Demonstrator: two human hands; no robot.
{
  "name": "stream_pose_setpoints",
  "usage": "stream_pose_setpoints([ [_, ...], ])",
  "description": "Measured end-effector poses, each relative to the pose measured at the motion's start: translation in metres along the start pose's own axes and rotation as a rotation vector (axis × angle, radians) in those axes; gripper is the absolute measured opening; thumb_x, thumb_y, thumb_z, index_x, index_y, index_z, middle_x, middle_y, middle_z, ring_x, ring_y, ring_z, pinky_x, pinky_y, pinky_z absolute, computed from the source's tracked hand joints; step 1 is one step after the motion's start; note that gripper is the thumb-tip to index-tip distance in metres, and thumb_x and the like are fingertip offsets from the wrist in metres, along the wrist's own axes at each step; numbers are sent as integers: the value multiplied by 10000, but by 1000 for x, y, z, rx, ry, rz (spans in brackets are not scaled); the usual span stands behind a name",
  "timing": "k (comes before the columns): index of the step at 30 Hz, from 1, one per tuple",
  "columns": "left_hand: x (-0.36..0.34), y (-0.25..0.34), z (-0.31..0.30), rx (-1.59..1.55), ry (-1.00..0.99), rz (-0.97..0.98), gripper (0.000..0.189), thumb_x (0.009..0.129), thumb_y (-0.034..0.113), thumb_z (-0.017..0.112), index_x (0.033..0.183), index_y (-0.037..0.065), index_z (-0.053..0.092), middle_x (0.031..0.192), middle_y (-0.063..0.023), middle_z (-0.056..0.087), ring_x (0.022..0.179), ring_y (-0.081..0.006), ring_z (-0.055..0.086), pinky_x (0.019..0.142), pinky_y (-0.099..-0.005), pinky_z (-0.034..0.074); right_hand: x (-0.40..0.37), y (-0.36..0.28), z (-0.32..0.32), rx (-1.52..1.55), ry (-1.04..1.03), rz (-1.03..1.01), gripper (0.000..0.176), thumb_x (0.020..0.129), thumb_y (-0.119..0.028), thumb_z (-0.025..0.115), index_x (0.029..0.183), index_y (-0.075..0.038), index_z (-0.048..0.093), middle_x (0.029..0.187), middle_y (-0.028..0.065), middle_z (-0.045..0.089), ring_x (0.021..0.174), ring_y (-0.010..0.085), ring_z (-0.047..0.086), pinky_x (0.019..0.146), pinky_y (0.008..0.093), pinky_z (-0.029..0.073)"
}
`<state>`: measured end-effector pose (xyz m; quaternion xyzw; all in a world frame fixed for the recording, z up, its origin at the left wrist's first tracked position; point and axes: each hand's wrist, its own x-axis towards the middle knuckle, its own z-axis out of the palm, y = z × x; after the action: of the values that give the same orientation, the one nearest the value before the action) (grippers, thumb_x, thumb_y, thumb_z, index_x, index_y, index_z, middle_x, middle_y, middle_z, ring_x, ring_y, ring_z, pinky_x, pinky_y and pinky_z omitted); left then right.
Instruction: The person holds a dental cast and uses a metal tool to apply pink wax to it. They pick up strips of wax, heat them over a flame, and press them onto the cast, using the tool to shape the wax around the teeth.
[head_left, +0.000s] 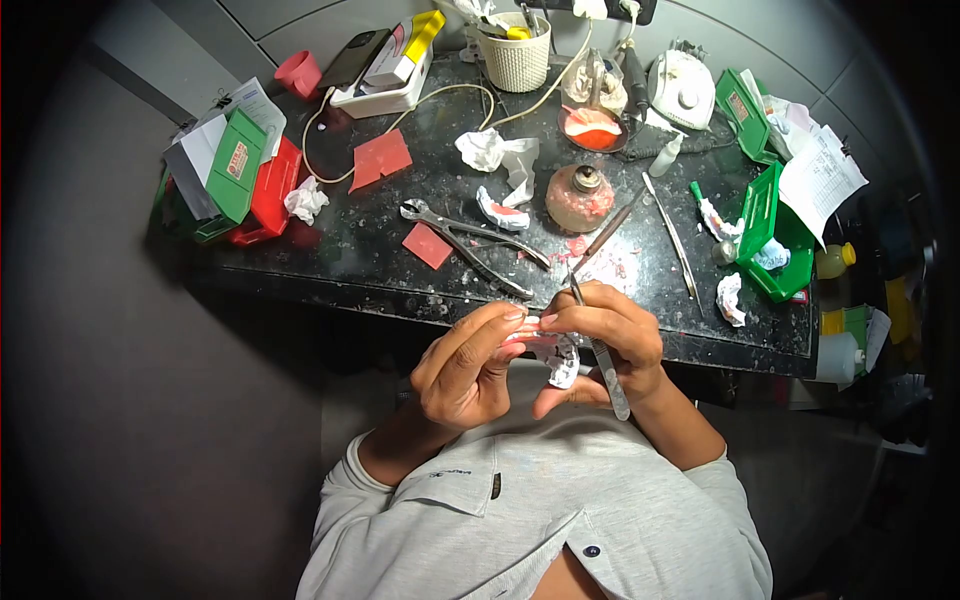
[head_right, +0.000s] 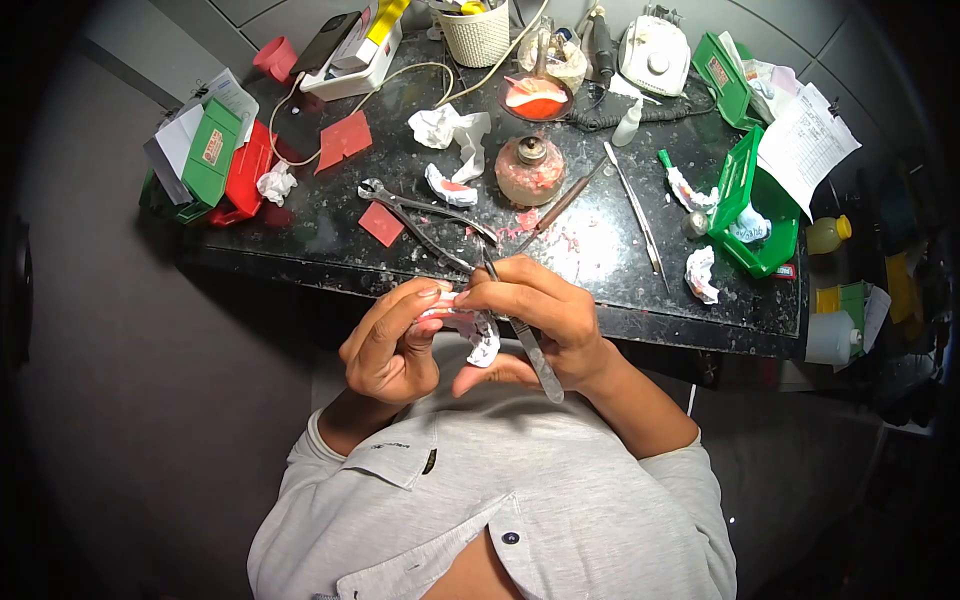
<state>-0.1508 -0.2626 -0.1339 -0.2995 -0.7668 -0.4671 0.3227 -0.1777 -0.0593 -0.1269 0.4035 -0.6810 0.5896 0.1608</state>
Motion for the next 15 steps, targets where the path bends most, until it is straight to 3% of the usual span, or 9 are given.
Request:
stream_pose_setpoints([
  [7, 2, -11, 6, -155, 43, -95, 323, 951, 34, 699, 1239, -95, 630, 1060, -257, 726, 958, -308, 750, 795, -346, 621, -2, 5, 6, -114, 97, -11, 694, 610, -315, 967, 1169, -5, 698, 1065, 165, 691, 947, 266, 690, 783, 336, 567],
  [8, 0, -9, 5, -225, 25, -187, 496, 965, 90, 702, 1385, -91, 509, 1158, -266, 704, 1035, -285, 726, 854, -347, 603, -3, 5, 7, -114, 97, -12, 694, 610, -315, 967, 1169, -5, 698, 1065, 165, 691, 947, 266, 690, 783, 336, 567],
  [9, 0, -8, 8, -225, 25, -186, 496, 965, 90, 702, 1385, -91, 509, 1158, -266, 704, 1035, -285, 726, 854, -347, 603, -4, 5, 8, -126, 131, -19, 686, 618, -300, 967, 1176, -7, 695, 1064, 163, 686, 949, 267, 691, 782, 339, 571],
  [11, 3, -4, 17, -657, 177, -405, 670, 977, 148, 701, 1493, -82, 342, 1269, -275, 658, 1074, -244, 704, 910, -338, 576, -5, 6, 9, -139, 165, -26, 678, 626, -284, 966, 1182, -9, 692, 1064, 161, 681, 952, 269, 693, 781, 341, 575],
  [12, 0, -8, 14, -747, 92, -488, 738, 992, 189, 690, 1520, -79, 250, 1307, -257, 633, 1081, -218, 692, 936, -317, 554, -4, 6, 11, -204, 203, -55, 666, 634, -265, 966, 1183, -8, 690, 1067, 156, 675, 945, 266, 693, 774, 342, 576],
  [13, 0, -6, 15, -813, 74, -608, 588, 1008, 182, 670, 1446, -83, 380, 1241, -199, 661, 1047, -199, 695, 914, -300, 557, -4, 7, 12, -268, 240, -85, 653, 642, -246, 966, 1183, -7, 689, 1071, 151, 668, 939, 264, 693, 766, 344, 577],
  [15, 0, -8, 17, -927, -26, -778, 435, 1024, 174, 648, 1346, -74, 495, 1183, -140, 671, 1049, -185, 690, 917, -294, 553, -10, 12, 16, -317, 252, -94, 637, 639, -195, 960, 1181, -1, 687, 1085, 145, 649, 944, 263, 681, 779, 348, 570],
])
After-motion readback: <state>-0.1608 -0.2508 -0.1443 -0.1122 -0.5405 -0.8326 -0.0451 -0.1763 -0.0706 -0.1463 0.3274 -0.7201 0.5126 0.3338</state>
